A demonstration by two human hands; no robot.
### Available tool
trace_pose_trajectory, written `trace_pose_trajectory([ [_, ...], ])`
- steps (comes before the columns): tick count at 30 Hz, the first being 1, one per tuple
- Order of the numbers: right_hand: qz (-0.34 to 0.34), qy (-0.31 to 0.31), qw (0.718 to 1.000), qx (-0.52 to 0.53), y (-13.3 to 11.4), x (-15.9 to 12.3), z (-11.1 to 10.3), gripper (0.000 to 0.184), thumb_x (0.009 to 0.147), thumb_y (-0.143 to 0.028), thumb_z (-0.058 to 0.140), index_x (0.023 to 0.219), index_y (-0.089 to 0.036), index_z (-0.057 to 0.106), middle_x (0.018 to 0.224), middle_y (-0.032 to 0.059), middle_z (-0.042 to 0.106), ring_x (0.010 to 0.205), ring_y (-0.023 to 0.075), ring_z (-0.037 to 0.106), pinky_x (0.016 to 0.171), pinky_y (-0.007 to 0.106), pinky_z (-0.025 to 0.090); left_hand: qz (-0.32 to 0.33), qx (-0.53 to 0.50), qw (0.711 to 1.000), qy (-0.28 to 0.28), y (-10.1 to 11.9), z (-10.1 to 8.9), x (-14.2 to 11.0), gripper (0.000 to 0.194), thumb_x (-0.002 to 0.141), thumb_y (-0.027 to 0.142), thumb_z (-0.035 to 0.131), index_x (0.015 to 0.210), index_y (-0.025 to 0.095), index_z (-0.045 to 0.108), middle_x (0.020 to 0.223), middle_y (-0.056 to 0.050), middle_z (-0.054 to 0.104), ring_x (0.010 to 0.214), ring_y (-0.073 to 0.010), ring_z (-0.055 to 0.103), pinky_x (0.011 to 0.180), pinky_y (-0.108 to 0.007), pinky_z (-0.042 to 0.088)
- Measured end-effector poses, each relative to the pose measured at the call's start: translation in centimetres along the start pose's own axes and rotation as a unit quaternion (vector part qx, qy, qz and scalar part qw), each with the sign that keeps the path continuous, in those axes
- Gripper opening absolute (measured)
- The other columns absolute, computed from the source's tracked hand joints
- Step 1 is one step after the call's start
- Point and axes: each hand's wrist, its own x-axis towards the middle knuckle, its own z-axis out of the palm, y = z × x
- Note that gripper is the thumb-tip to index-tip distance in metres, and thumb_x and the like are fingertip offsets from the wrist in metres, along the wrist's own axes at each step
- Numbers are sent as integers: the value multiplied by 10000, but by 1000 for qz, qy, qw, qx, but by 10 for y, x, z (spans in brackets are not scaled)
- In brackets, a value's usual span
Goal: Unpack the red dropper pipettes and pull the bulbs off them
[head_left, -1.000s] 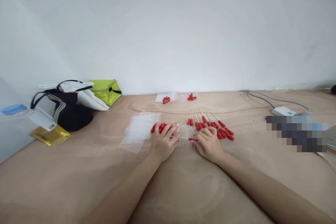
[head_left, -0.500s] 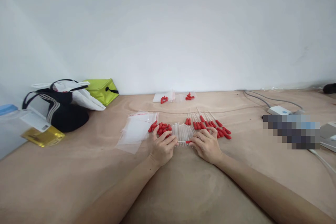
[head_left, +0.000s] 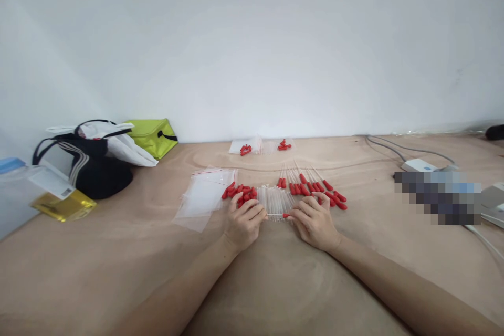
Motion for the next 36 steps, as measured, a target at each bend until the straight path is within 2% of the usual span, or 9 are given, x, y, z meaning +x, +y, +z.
trace_pose_trajectory([
  [3, 26, 16, 1000, 2, 10, -8, -7, 201, 830, -239, 449, 709, -206, 606, 694, -9, 615, 733, 136, 487, 859, 367, 219, -19, 11, 1000, 12, -7, -2, -5, 156, 818, 160, 482, 735, 220, 599, 742, 37, 675, 691, -124, 607, 904, -399, 334],
  [6, 89, 26, 995, -27, 30, -18, -17, 187, 833, -255, 454, 766, -219, 625, 784, 9, 634, 779, 149, 509, 828, 345, 237, -60, 22, 997, 33, -18, -1, -12, 121, 817, 156, 493, 799, 213, 599, 771, 12, 668, 648, -119, 592, 758, -325, 415],
  [9, 160, 38, 983, -80, 47, -22, -25, 192, 837, -298, 457, 844, -246, 641, 829, 22, 640, 794, 161, 517, 821, 355, 220, -74, -4, 997, 30, -25, 6, -18, 161, 836, 160, 462, 924, 208, 588, 825, -27, 636, 705, -135, 586, 654, -271, 453],
  [15, 250, 5, 960, -129, 49, -9, -22, 235, 829, -272, 417, 892, -229, 639, 852, 43, 662, 789, 177, 515, 841, 386, 170, -99, -27, 995, 10, -22, 21, -15, 392, 832, 64, 339, 1192, 171, 449, 937, -88, 525, 843, -157, 565, 736, -294, 489],
  [19, 264, -18, 958, -113, 50, -6, -15, 240, 813, -281, 402, 863, -213, 626, 814, 36, 670, 749, 171, 505, 831, 380, 159, -99, -24, 994, 39, -19, 28, -10, 346, 827, 50, 357, 1138, 137, 484, 875, -79, 533, 837, -157, 562, 762, -287, 490],
  [23, 280, 17, 954, -110, 61, -10, -13, 244, 794, -332, 410, 825, -216, 623, 734, 24, 658, 727, 175, 496, 806, 374, 165, -74, -27, 995, 66, -15, 32, -6, 278, 825, 66, 405, 1075, 132, 509, 846, -69, 578, 807, -158, 568, 752, -280, 498],
  [27, 322, 33, 939, -116, 72, -10, -17, 289, 783, -373, 388, 811, -212, 627, 714, 32, 653, 718, 183, 497, 785, 379, 179, -39, -56, 996, 55, -12, 32, -4, 224, 825, 85, 426, 1013, 139, 535, 825, -60, 604, 772, -152, 578, 733, -272, 504],
  [32, 374, -47, 920, -111, 87, 5, -22, 280, 746, -388, 410, 739, -232, 642, 735, 28, 661, 757, 211, 513, 780, 416, 190, -37, -117, 992, 7, -11, 31, -4, 148, 829, 171, 469, 941, 152, 564, 842, -59, 621, 759, -149, 582, 718, -272, 510],
  [36, 410, -142, 896, -94, 93, 29, -18, 267, 724, -414, 442, 733, -249, 651, 742, 33, 664, 807, 236, 535, 775, 435, 220, -42, -162, 986, -24, -12, 28, -4, 270, 777, 312, 568, 981, 135, 567, 891, -82, 629, 814, -176, 580, 744, -303, 506],
])
